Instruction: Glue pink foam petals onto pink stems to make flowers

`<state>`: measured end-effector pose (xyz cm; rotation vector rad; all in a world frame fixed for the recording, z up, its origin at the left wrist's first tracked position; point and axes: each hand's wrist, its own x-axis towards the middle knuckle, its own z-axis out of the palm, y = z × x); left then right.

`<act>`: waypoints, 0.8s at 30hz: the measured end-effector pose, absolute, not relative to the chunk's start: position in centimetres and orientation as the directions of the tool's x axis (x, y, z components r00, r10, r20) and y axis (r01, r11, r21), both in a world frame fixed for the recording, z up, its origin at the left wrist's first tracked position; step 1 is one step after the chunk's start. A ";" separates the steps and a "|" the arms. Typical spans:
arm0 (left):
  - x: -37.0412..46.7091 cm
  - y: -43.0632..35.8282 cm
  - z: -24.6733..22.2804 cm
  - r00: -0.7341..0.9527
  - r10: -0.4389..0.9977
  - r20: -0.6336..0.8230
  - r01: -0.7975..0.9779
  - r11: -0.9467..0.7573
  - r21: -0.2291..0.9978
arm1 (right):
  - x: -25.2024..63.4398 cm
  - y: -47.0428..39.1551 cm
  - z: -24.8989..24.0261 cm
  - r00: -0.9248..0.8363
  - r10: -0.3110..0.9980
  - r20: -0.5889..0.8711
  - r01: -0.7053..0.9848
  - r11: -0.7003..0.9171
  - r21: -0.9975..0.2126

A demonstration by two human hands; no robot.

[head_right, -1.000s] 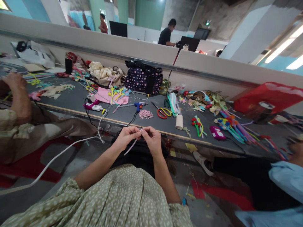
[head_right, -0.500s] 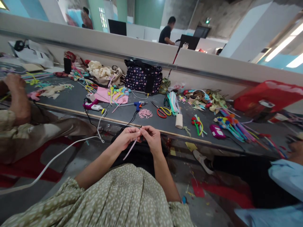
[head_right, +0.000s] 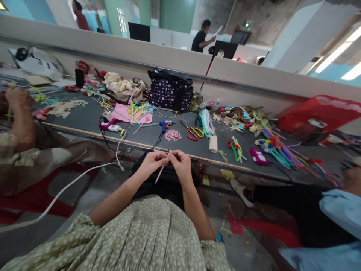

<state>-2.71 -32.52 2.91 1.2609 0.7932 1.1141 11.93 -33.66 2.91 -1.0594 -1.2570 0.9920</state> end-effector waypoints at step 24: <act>-2.8 -32.4 3.1 0.389 0.920 -0.040 -0.343 0.185 0.921 | 11.8 -33.3 2.9 0.033 0.978 0.205 -0.106 0.207 -0.973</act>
